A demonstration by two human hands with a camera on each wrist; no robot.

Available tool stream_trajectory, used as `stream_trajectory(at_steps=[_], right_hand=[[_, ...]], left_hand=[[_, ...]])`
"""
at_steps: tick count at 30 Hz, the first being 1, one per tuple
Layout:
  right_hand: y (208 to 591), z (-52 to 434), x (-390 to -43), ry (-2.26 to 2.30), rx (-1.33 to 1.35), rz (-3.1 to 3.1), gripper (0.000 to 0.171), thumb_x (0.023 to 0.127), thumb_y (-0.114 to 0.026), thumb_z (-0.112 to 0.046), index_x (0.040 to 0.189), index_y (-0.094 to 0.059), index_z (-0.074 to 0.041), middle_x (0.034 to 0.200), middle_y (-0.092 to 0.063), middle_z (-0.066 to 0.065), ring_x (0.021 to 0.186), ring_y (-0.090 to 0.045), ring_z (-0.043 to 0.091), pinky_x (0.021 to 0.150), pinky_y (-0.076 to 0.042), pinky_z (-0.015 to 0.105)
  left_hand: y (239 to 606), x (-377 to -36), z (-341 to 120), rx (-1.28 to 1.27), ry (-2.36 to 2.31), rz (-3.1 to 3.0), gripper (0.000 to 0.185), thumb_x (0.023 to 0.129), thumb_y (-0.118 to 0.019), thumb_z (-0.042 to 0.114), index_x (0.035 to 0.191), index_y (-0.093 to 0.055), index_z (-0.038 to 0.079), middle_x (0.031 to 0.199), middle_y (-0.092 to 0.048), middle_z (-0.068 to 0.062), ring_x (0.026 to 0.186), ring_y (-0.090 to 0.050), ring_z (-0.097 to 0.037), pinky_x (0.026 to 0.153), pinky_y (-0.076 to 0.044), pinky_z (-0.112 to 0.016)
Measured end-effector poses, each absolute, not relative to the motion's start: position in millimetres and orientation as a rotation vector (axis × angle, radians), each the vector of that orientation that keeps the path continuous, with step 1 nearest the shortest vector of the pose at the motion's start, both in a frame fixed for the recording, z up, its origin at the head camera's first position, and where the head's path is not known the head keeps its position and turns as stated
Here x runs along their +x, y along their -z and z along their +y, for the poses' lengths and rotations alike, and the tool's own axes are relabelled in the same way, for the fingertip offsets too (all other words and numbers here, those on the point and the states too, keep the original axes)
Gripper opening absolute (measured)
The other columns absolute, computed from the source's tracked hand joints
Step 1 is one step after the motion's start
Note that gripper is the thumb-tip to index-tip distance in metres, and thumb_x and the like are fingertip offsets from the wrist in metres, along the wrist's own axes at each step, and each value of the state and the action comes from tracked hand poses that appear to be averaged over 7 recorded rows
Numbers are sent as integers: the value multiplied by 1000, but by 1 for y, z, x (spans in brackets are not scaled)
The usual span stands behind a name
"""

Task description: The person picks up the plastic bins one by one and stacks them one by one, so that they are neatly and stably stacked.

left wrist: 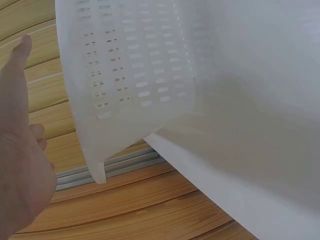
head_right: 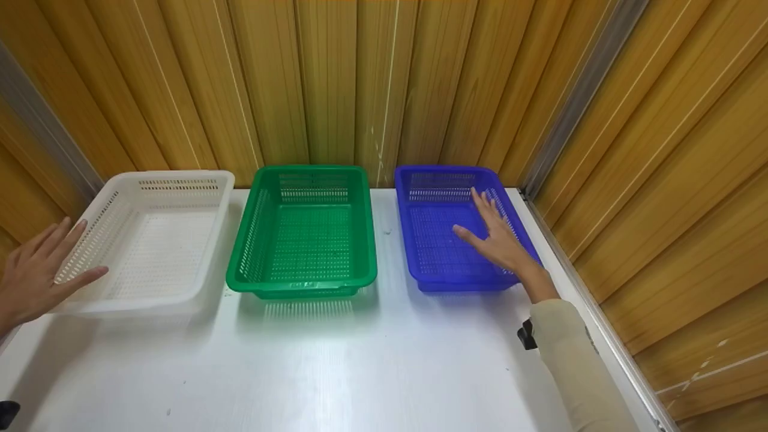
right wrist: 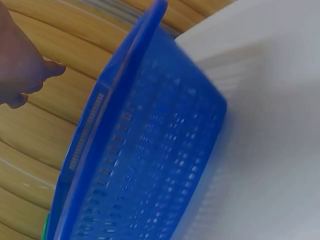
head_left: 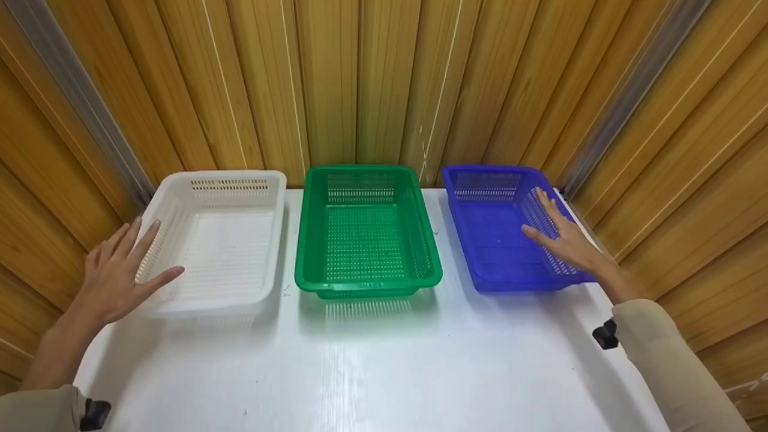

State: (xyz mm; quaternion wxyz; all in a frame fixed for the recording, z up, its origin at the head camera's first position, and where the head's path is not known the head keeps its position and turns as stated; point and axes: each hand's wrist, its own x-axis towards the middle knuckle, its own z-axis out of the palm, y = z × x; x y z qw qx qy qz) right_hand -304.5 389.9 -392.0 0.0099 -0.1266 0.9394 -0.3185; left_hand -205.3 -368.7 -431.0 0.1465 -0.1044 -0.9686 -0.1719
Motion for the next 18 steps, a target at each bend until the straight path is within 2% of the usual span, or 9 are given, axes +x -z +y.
stream_trajectory(at_steps=[3, 7, 12, 14, 18], right_hand=[[390, 378, -307, 1092, -405, 2896, 77, 94, -51, -45, 146, 6, -51, 160, 6, -4, 146, 2, 37, 102, -4, 76], [386, 359, -312, 1226, -463, 2858, 76, 95, -54, -39, 147, 0, -50, 160, -6, -1, 147, -6, 31, 108, -8, 70], [371, 328, -309, 1354, -522, 2774, 74, 97, -51, -31, 153, -3, -31, 159, -13, 9, 146, -13, 32, 111, -17, 63], [365, 316, -306, 1400, -518, 2747, 73, 97, -51, -31, 154, -5, -24, 158, -17, 14, 144, -18, 35, 110, -23, 61], [361, 298, -307, 1469, -524, 2699, 72, 97, -52, -30, 154, -9, -18, 154, -27, 19, 140, -27, 39, 106, -32, 58]], left_hand=[[432, -203, -371, -269, 586, -2803, 85, 89, -59, 47, 154, -9, 25, 160, -4, -14, 139, -12, -48, 97, -7, -76], [433, -201, -373, -232, 685, -2822, 85, 88, -60, 46, 154, -9, 27, 159, -7, -15, 136, -16, -51, 94, -10, -78], [434, -198, -376, -190, 821, -2817, 85, 88, -61, 45, 153, -8, 29, 158, -13, -18, 138, -13, -51, 96, -6, -80], [435, -197, -377, -177, 840, -2821, 86, 87, -62, 45, 153, -8, 30, 158, -14, -17, 138, -13, -50, 94, -8, -80], [436, -196, -379, -178, 843, -2814, 88, 86, -64, 44, 153, -10, 27, 157, -17, -18, 135, -15, -52, 89, -15, -81]])
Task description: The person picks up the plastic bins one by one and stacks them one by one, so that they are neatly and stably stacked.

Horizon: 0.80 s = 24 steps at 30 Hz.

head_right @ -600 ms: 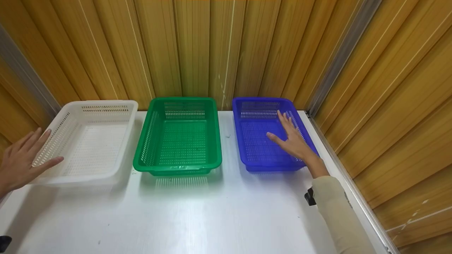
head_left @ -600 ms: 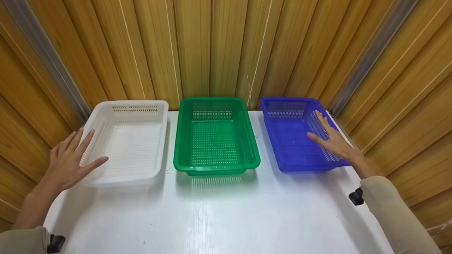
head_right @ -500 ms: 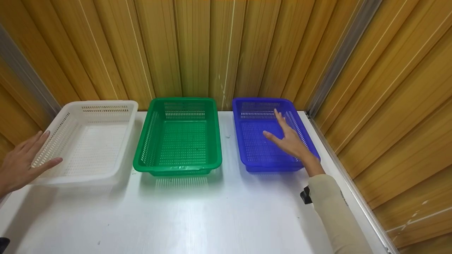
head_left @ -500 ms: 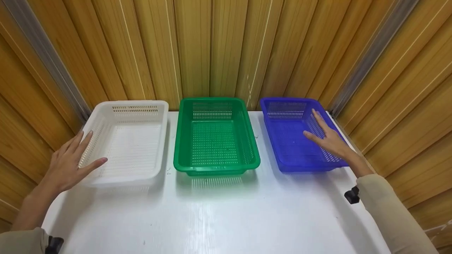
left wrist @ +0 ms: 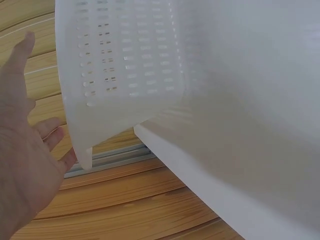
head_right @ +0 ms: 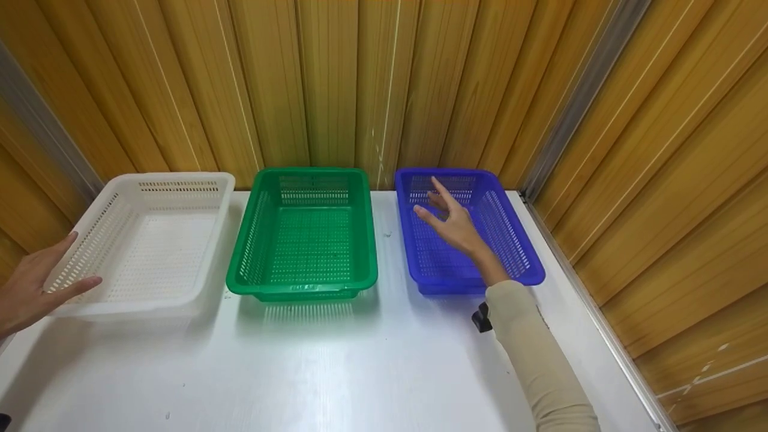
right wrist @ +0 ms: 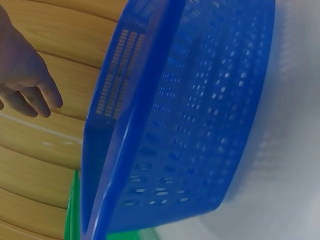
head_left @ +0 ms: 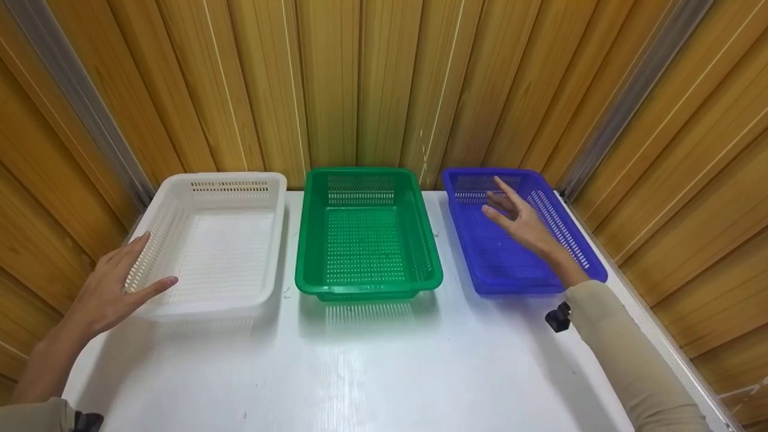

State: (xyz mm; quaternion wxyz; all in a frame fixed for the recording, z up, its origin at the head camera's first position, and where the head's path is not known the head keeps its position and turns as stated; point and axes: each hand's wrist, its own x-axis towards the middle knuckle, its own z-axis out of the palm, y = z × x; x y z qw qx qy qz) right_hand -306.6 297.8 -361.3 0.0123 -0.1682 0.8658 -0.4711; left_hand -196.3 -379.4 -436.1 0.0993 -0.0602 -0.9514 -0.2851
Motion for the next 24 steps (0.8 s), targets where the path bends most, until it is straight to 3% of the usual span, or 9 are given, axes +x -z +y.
stream_trajectory(at_steps=[11, 24], right_hand=[[349, 252, -317, 1456, -687, 2583, 68, 96, -56, -23, 152, -20, -12, 151, -33, 17, 138, -33, 37, 105, -38, 52], [351, 186, -327, 1458, -839, 2428, 58, 98, -51, -18, 150, -26, -11, 151, -33, 14, 137, -36, 35, 107, -36, 50]], left_hand=[[442, -194, -392, -67, 913, -2765, 81, 87, -61, 43, 153, -18, 21, 153, -20, -27, 134, -12, -57, 93, -7, -82], [464, -196, -406, -58, 920, -2679, 78, 87, -66, 33, 149, -27, 9, 150, -23, -31, 134, -10, -59, 96, 2, -80]])
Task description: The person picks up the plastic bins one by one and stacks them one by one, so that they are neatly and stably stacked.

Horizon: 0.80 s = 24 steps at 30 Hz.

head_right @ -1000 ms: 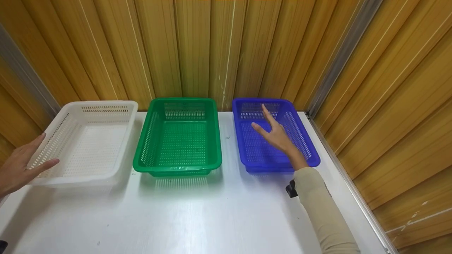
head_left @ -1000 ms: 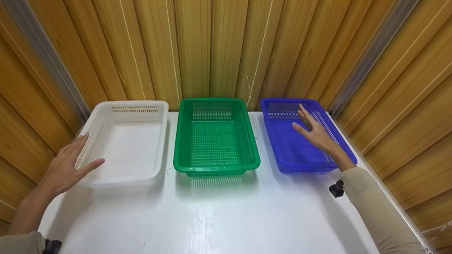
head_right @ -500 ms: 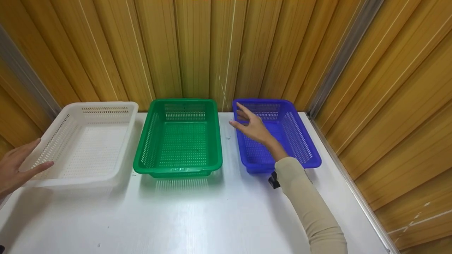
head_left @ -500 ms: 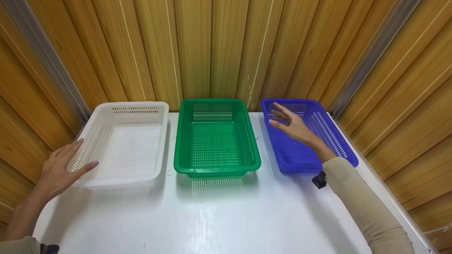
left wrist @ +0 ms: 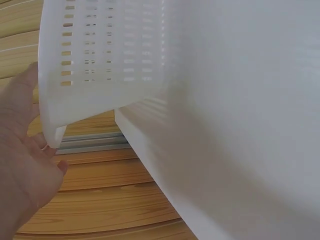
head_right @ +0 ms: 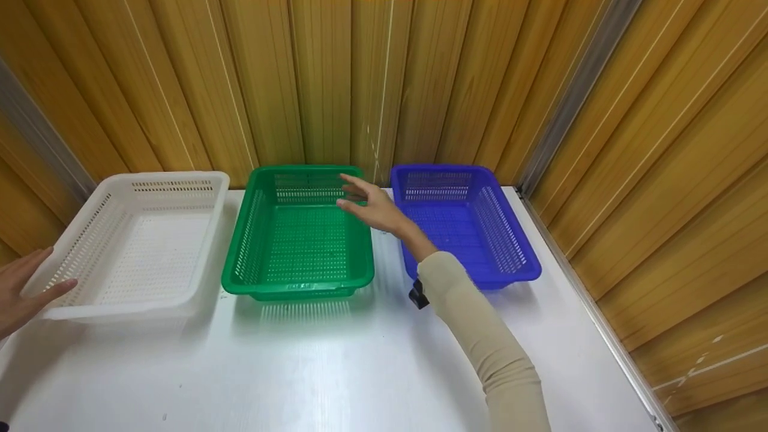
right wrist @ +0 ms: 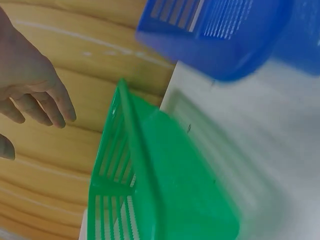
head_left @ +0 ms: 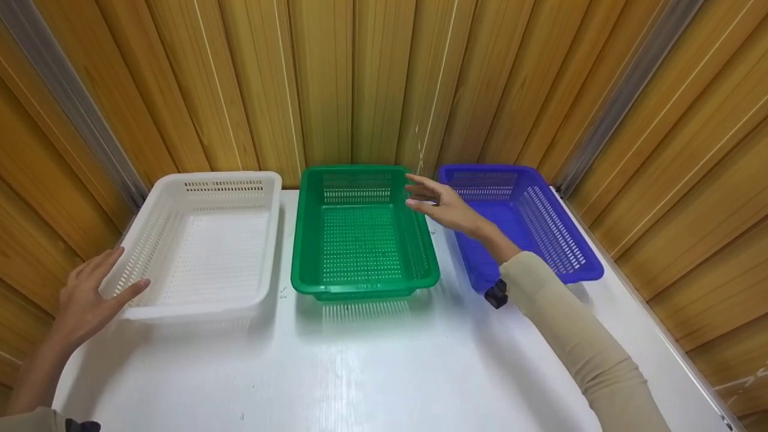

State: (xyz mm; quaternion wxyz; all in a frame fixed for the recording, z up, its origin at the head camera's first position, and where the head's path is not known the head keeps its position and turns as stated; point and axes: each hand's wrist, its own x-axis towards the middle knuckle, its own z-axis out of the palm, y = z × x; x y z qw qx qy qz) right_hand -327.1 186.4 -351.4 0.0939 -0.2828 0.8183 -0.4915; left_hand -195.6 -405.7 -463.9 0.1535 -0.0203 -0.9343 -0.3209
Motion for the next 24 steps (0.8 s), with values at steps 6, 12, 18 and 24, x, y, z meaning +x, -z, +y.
stream_trajectory(at_steps=[6, 12, 18, 24], right_hand=[[362, 143, -336, 1488, -898, 2306, 57, 97, -54, -25, 149, -30, -17, 148, -40, 8, 137, -38, 26, 108, -37, 44], [361, 87, -328, 1523, -931, 2194, 57, 97, -54, -30, 148, -33, -17, 145, -45, 3, 133, -43, 18, 105, -41, 39], [368, 39, -317, 1572, -919, 2046, 55, 97, -54, -23, 147, -34, -14, 145, -44, 6, 131, -45, 17, 103, -43, 36], [381, 7, -304, 1609, -837, 1926, 54, 96, -55, -20, 147, -35, -14, 147, -42, 4, 133, -42, 20, 104, -43, 38]], left_hand=[[470, -195, -412, -58, 944, -2665, 72, 91, -61, 28, 149, -26, 4, 147, -23, -36, 131, -11, -62, 95, -1, -80], [470, -198, -414, 48, 1154, -2707, 69, 97, -50, 26, 152, -13, 10, 149, -15, -36, 130, -12, -63, 95, -9, -80], [467, -197, -412, 161, 1309, -2779, 64, 101, -36, 22, 153, 2, 20, 150, -4, -36, 125, -19, -65, 91, -15, -82], [471, -192, -408, 180, 1353, -2786, 62, 102, -31, 23, 152, 4, 23, 152, 0, -33, 127, -15, -66, 93, -13, -81]])
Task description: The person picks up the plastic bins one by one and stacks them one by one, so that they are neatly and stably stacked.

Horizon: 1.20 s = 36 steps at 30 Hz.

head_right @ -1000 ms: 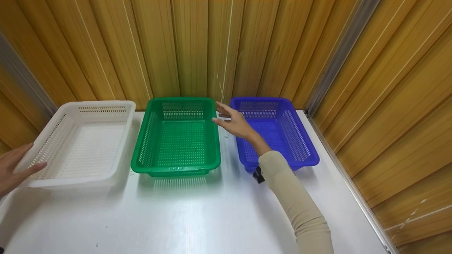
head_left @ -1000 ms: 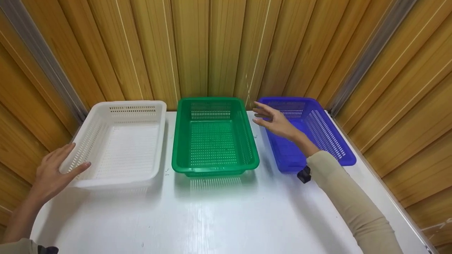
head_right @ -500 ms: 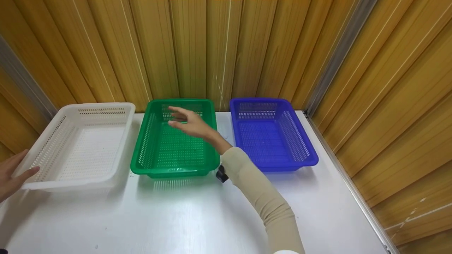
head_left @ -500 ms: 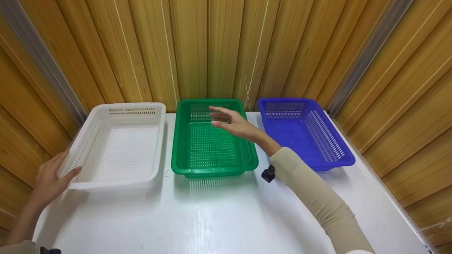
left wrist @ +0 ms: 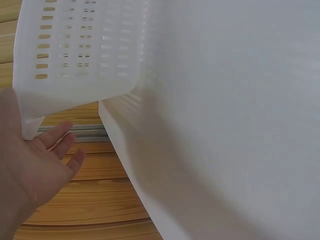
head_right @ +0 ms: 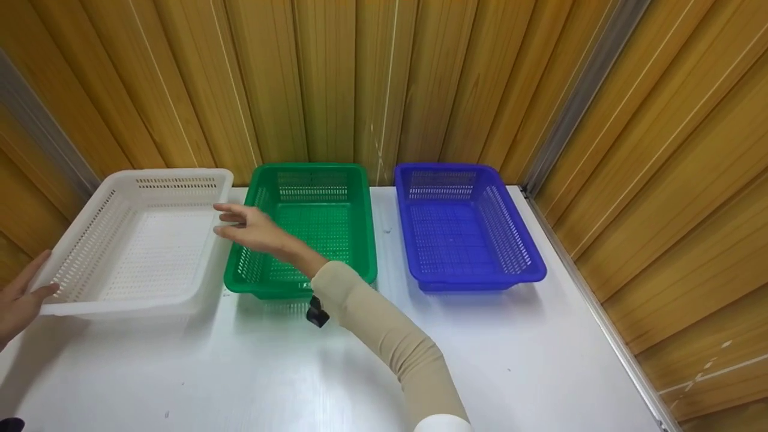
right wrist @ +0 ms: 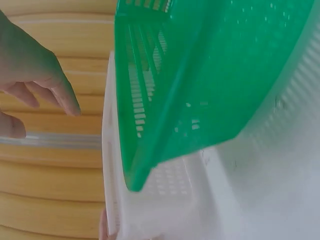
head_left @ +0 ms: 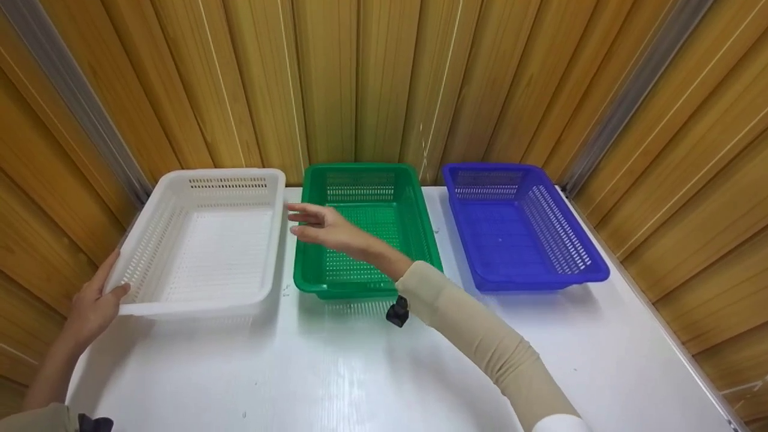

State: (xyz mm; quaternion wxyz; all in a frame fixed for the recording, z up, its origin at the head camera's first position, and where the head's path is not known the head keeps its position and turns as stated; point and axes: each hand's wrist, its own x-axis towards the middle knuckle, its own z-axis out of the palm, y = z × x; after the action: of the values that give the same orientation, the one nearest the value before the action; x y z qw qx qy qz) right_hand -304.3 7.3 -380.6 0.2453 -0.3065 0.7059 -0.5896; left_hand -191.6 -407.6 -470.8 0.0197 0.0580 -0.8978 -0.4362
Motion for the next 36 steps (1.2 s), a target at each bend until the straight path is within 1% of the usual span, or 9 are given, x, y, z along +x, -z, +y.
stream_trajectory(at_steps=[7, 11, 15, 18, 19, 22, 26, 31, 36], right_hand=[[392, -18, -295, 1523, -659, 1980, 60, 94, -58, -25, 148, -33, -16, 150, -37, 3, 135, -40, 20, 102, -44, 34], [394, -25, -291, 1471, -597, 1970, 65, 93, -60, -29, 149, -30, -17, 153, -31, 4, 133, -41, 19, 104, -43, 36], [398, -32, -286, 1457, -571, 1897, 68, 92, -61, -29, 150, -28, -17, 156, -25, 8, 131, -44, 19, 104, -43, 36], [402, -37, -284, 1489, -538, 1813, 68, 92, -62, -26, 150, -27, -15, 154, -25, 12, 127, -47, 19, 104, -43, 36], [403, -37, -283, 1498, -526, 1792, 69, 92, -62, -25, 150, -27, -15, 154, -26, 13, 125, -49, 19, 104, -43, 36], [406, -36, -282, 1520, -494, 1753, 69, 91, -63, -22, 150, -27, -15, 152, -29, 14, 122, -51, 19, 105, -42, 37], [407, -34, -281, 1526, -478, 1754, 71, 90, -65, -23, 150, -27, -16, 152, -29, 12, 123, -51, 19, 106, -41, 37], [402, -34, -283, 1571, -451, 1781, 73, 90, -66, -23, 150, -26, -17, 156, -23, 11, 130, -45, 19, 106, -41, 38], [400, -32, -285, 1635, -427, 1833, 68, 91, -64, -23, 149, -30, -18, 155, -27, 10, 133, -43, 23, 103, -44, 38]], left_hand=[[474, -189, -409, 192, 1505, -2705, 61, 102, -33, 28, 152, 2, 32, 155, 5, -26, 134, -7, -58, 99, -6, -77], [473, -188, -411, 181, 1600, -2671, 64, 102, -37, 30, 151, 3, 36, 156, 6, -25, 131, -12, -54, 99, -12, -76], [474, -186, -414, 186, 1606, -2707, 66, 102, -39, 29, 152, 4, 30, 153, -10, -26, 118, -43, -28, 94, -42, -47], [476, -186, -415, 176, 1632, -2703, 66, 102, -40, 25, 153, 2, 21, 139, -28, -24, 95, -52, -3, 75, -49, -23], [477, -187, -415, 169, 1648, -2692, 66, 101, -40, 23, 153, 0, 17, 133, -33, -21, 90, -52, 1, 72, -50, -22], [478, -188, -412, 175, 1718, -2647, 66, 101, -42, 20, 153, -3, 11, 119, -45, -3, 88, -54, 2, 71, -52, -22], [476, -186, -408, 208, 1813, -2557, 66, 99, -45, 14, 152, -7, 5, 103, -49, 19, 85, -57, 1, 69, -54, -22], [466, -182, -402, 220, 1895, -2471, 63, 98, -47, 12, 150, -13, 1, 100, -50, 19, 82, -59, 0, 68, -56, -25], [454, -176, -392, 226, 1882, -2453, 62, 98, -45, 11, 148, -12, -5, 102, -49, 18, 82, -58, 0, 68, -57, -26]])
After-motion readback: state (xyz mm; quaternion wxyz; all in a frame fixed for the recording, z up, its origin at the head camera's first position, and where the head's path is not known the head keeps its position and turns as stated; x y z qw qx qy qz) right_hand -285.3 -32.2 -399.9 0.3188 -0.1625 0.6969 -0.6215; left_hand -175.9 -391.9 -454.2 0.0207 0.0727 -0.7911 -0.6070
